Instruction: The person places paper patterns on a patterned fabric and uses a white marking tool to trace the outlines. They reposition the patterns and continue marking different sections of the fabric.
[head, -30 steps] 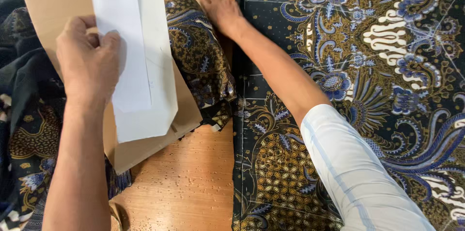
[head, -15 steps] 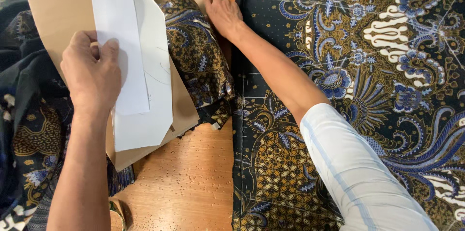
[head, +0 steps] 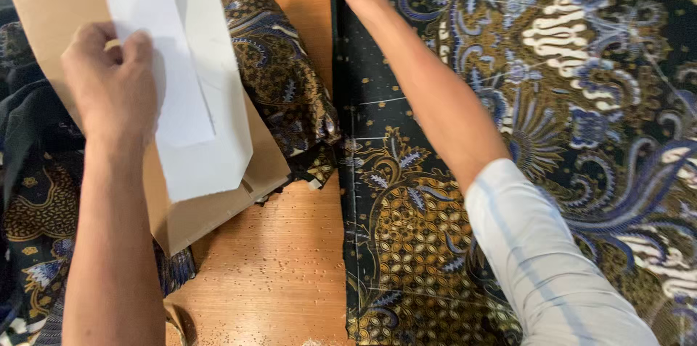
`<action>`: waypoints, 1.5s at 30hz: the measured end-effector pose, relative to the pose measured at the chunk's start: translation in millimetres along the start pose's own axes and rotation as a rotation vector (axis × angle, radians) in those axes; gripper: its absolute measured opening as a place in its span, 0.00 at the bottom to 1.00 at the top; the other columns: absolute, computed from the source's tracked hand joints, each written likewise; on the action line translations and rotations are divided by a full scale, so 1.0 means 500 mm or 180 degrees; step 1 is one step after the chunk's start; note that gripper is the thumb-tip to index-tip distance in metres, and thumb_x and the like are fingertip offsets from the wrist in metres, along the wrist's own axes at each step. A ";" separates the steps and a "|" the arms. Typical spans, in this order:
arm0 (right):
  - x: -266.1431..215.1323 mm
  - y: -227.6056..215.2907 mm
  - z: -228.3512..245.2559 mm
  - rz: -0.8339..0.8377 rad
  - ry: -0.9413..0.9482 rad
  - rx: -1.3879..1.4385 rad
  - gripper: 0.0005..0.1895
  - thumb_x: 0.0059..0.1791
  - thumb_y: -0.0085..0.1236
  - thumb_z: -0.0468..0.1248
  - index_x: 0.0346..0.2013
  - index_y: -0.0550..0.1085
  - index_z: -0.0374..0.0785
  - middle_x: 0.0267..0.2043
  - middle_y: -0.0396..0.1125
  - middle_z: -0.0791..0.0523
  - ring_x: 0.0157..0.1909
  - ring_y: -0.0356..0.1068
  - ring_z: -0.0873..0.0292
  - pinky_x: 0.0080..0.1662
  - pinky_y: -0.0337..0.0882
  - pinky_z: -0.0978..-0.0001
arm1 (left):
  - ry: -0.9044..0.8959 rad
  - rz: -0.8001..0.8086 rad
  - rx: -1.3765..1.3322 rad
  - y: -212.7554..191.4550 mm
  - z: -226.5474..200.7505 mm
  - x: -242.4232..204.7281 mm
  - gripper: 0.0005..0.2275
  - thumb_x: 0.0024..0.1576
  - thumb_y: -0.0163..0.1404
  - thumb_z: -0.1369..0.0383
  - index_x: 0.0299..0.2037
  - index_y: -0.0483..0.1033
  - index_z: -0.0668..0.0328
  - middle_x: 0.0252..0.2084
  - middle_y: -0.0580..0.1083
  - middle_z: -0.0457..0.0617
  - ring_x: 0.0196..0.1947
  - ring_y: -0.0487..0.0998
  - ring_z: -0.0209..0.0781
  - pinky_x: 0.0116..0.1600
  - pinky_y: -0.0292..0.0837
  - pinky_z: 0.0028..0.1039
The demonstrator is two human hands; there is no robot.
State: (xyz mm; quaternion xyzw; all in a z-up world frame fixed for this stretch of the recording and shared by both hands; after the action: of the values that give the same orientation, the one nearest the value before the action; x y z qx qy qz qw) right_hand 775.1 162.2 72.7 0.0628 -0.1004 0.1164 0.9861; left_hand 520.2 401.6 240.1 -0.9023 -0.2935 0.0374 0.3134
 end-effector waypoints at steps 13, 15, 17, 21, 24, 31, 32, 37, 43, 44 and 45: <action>-1.036 -0.418 0.092 -0.0213 0.2664 0.0796 0.20 0.58 0.45 0.50 0.32 0.74 0.41 0.22 0.62 0.60 0.20 0.59 0.66 0.22 0.62 0.66 | 0.1163 0.1091 -0.0240 0.515 -0.149 -0.131 0.11 0.65 0.56 0.65 0.42 0.76 0.68 0.33 0.79 0.52 0.31 0.78 0.39 0.40 0.75 0.31; -1.140 -0.430 0.104 -0.0322 0.2585 0.1046 0.22 0.61 0.45 0.51 0.32 0.73 0.39 0.21 0.60 0.60 0.18 0.55 0.65 0.22 0.59 0.66 | 0.1870 0.0889 0.0039 0.576 -0.175 -0.167 0.10 0.66 0.58 0.67 0.41 0.76 0.69 0.33 0.77 0.57 0.31 0.77 0.45 0.40 0.73 0.35; -1.214 -0.457 0.080 -0.0742 0.2855 0.1039 0.23 0.57 0.44 0.53 0.37 0.77 0.39 0.26 0.69 0.60 0.26 0.65 0.64 0.31 0.68 0.64 | 0.2100 0.0759 0.0164 0.615 -0.177 -0.183 0.09 0.66 0.58 0.68 0.40 0.76 0.69 0.34 0.77 0.58 0.31 0.77 0.47 0.39 0.73 0.36; -1.272 -0.509 0.039 -0.1360 0.2680 0.0479 0.30 0.57 0.45 0.58 0.37 0.80 0.33 0.31 0.74 0.61 0.32 0.71 0.65 0.36 0.72 0.64 | 0.1748 0.0903 0.0180 0.636 -0.120 -0.202 0.07 0.64 0.54 0.70 0.40 0.76 0.69 0.35 0.78 0.53 0.31 0.78 0.39 0.38 0.74 0.31; -1.279 -0.543 0.044 -0.1483 0.2445 -0.0634 0.36 0.61 0.45 0.59 0.33 0.77 0.26 0.29 0.70 0.55 0.32 0.65 0.64 0.35 0.69 0.61 | 0.1596 0.1532 -0.0003 0.655 -0.083 -0.269 0.08 0.65 0.56 0.70 0.41 0.78 0.71 0.32 0.78 0.53 0.32 0.74 0.34 0.36 0.71 0.32; -1.312 -0.625 0.187 -0.2338 0.1514 0.0515 0.32 0.57 0.41 0.59 0.42 0.79 0.33 0.35 0.74 0.58 0.34 0.71 0.66 0.37 0.72 0.71 | 0.2150 0.2225 0.0846 0.636 -0.093 -0.670 0.18 0.61 0.54 0.52 0.49 0.82 0.56 0.34 0.80 0.61 0.31 0.80 0.56 0.40 0.75 0.44; -1.302 -0.628 0.210 -0.2318 0.1335 0.0435 0.32 0.58 0.41 0.59 0.42 0.79 0.33 0.36 0.74 0.58 0.35 0.71 0.67 0.38 0.72 0.71 | 0.1728 0.2305 0.1221 0.620 -0.083 -0.715 0.21 0.60 0.54 0.49 0.54 0.80 0.56 0.31 0.79 0.63 0.27 0.79 0.55 0.39 0.74 0.45; -1.246 -0.563 0.258 -0.2110 0.1031 -0.0204 0.31 0.61 0.36 0.56 0.39 0.78 0.33 0.34 0.73 0.59 0.35 0.69 0.69 0.37 0.70 0.71 | 0.0004 0.3913 -0.1541 0.527 -0.120 -0.962 0.22 0.58 0.56 0.62 0.60 0.67 0.62 0.36 0.76 0.51 0.31 0.78 0.38 0.32 0.78 0.30; -1.100 -0.477 0.300 -0.0644 0.0567 -0.1639 0.10 0.59 0.50 0.35 0.39 0.74 0.31 0.28 0.65 0.58 0.30 0.59 0.66 0.32 0.60 0.70 | 0.0006 0.3479 -0.1692 0.431 -0.058 -0.830 0.15 0.63 0.51 0.73 0.61 0.74 0.59 0.38 0.76 0.49 0.31 0.74 0.33 0.31 0.74 0.25; -1.074 -0.472 0.271 -0.0626 0.0933 -0.0738 0.07 0.58 0.51 0.34 0.40 0.73 0.31 0.29 0.66 0.58 0.28 0.61 0.66 0.30 0.61 0.71 | 0.0003 0.3379 -0.1638 0.423 -0.040 -0.792 0.14 0.64 0.51 0.72 0.60 0.75 0.57 0.39 0.77 0.47 0.32 0.75 0.33 0.30 0.74 0.25; -1.045 -0.457 0.238 -0.0605 0.1294 0.0164 0.05 0.57 0.51 0.33 0.40 0.72 0.32 0.30 0.66 0.59 0.26 0.63 0.65 0.29 0.62 0.72 | 0.0000 0.3280 -0.1583 0.420 -0.023 -0.754 0.13 0.64 0.51 0.72 0.58 0.77 0.56 0.41 0.78 0.46 0.33 0.76 0.33 0.30 0.75 0.25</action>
State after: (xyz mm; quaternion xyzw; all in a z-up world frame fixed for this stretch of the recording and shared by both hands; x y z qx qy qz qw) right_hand 311.0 -189.0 54.3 0.0725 0.1097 0.0357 0.9907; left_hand 318.3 54.0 82.1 -0.9755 0.1843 0.1152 0.0329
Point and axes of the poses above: each hand's wrist, its own x-axis towards the middle knuckle, its own y-axis out of the palm, z = x × y, the point moved 8 cm from there along x, towards the middle knuckle
